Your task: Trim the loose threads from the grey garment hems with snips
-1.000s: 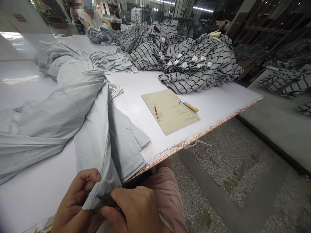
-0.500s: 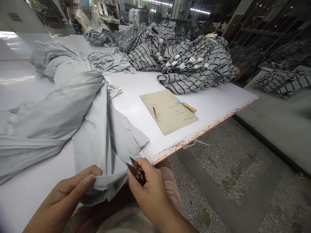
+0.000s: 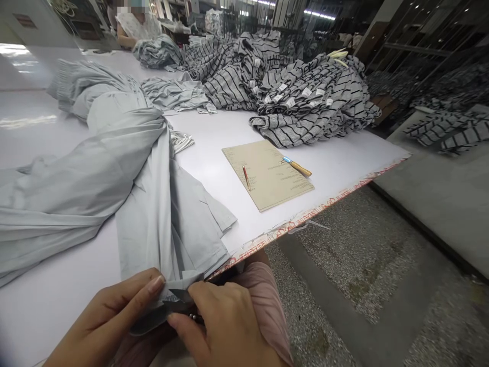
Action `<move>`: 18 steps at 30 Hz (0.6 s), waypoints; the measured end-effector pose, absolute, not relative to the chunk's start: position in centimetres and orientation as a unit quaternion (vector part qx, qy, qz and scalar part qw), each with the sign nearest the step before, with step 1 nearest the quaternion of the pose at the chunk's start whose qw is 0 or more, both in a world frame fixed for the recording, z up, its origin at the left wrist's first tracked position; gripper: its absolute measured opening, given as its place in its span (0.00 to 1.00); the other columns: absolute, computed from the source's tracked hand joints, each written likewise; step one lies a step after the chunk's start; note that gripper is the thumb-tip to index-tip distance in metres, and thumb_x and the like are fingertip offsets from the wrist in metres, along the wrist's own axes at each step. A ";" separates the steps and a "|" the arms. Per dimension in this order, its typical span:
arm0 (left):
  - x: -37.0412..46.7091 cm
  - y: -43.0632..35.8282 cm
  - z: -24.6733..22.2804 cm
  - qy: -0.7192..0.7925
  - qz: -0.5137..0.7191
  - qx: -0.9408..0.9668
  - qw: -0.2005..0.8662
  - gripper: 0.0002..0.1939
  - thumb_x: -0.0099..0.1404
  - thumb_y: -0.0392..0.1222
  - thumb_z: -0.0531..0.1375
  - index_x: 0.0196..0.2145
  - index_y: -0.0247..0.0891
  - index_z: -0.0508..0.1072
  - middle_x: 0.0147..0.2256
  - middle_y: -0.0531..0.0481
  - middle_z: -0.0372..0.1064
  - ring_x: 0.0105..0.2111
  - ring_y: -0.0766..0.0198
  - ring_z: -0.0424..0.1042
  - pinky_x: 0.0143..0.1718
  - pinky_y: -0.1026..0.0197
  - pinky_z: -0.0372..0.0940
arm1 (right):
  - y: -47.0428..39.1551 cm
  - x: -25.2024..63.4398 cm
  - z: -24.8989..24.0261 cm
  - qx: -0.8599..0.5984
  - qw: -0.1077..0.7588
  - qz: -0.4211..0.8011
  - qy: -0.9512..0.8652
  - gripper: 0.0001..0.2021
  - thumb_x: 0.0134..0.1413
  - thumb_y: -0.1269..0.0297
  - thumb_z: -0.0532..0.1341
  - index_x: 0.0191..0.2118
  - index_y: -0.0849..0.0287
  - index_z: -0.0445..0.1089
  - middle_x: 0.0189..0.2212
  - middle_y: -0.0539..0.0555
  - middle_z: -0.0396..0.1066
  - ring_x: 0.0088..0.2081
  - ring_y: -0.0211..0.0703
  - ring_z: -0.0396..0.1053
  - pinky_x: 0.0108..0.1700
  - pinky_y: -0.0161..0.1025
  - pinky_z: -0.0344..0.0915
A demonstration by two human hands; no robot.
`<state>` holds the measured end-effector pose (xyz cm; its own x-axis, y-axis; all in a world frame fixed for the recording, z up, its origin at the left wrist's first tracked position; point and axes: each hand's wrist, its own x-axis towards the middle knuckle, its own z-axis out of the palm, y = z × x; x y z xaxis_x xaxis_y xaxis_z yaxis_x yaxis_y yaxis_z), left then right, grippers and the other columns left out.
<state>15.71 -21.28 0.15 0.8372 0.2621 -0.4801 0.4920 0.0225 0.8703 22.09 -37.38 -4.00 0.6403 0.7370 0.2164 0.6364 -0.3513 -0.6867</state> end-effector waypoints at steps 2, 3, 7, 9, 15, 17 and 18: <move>15.7 -21.2 0.1 0.261 -0.087 0.721 0.635 0.23 0.62 0.59 0.55 0.19 0.40 0.57 0.22 0.57 0.52 0.25 0.65 0.54 0.28 0.65 0.54 | -37.2 22.1 -3.9 -0.820 0.372 0.024 -0.434 0.20 0.68 0.52 0.48 0.29 0.58 0.64 0.19 0.46 0.67 0.21 0.37 0.63 0.27 0.35 0.49; 15.6 -21.2 0.0 0.256 -0.088 0.729 0.629 0.24 0.62 0.59 0.54 0.19 0.40 0.56 0.22 0.57 0.51 0.25 0.65 0.53 0.27 0.65 0.53 | -37.1 22.1 -3.8 -0.819 0.367 0.011 -0.441 0.22 0.70 0.52 0.45 0.28 0.58 0.63 0.19 0.46 0.67 0.20 0.37 0.63 0.27 0.36 0.49; 15.7 -21.0 -0.1 0.268 -0.095 0.692 0.663 0.25 0.61 0.60 0.56 0.19 0.39 0.56 0.22 0.58 0.49 0.25 0.66 0.51 0.26 0.66 0.52 | -37.2 22.0 -3.7 -0.817 0.361 0.007 -0.450 0.25 0.72 0.54 0.40 0.26 0.57 0.61 0.19 0.45 0.67 0.20 0.35 0.63 0.26 0.36 0.48; 15.9 -21.0 0.0 0.292 -0.111 0.622 0.718 0.25 0.59 0.59 0.60 0.19 0.38 0.59 0.21 0.58 0.50 0.24 0.68 0.50 0.26 0.68 0.53 | -37.3 22.0 -3.7 -0.819 0.368 0.013 -0.440 0.24 0.71 0.52 0.41 0.26 0.57 0.60 0.19 0.45 0.67 0.20 0.35 0.64 0.27 0.35 0.49; 16.2 -21.3 0.2 0.318 -0.111 0.487 0.806 0.23 0.53 0.55 0.67 0.18 0.35 0.65 0.19 0.59 0.53 0.22 0.71 0.50 0.24 0.71 0.53 | -37.4 21.9 -3.7 -0.823 0.356 0.000 -0.443 0.24 0.71 0.51 0.41 0.26 0.57 0.60 0.18 0.45 0.66 0.19 0.35 0.64 0.27 0.36 0.49; 16.3 -21.3 0.2 0.312 -0.110 0.498 0.801 0.23 0.55 0.55 0.66 0.18 0.35 0.63 0.19 0.59 0.53 0.22 0.70 0.51 0.24 0.70 0.53 | -37.3 21.9 -3.8 -0.822 0.350 -0.014 -0.449 0.24 0.72 0.54 0.40 0.27 0.58 0.60 0.19 0.45 0.67 0.20 0.36 0.64 0.27 0.36 0.49; 16.3 -21.3 0.2 0.309 -0.110 0.513 0.793 0.24 0.55 0.55 0.66 0.18 0.35 0.62 0.20 0.59 0.53 0.23 0.70 0.50 0.24 0.70 0.53 | -37.3 21.9 -3.9 -0.821 0.348 -0.017 -0.452 0.24 0.72 0.55 0.40 0.27 0.58 0.61 0.19 0.45 0.67 0.20 0.36 0.65 0.27 0.36 0.48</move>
<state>16.29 -21.32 0.17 0.7847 0.1424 -0.6034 0.4920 0.4492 0.7458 21.88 -37.30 -3.88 0.5905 0.7305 0.3430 0.7545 -0.3489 -0.5559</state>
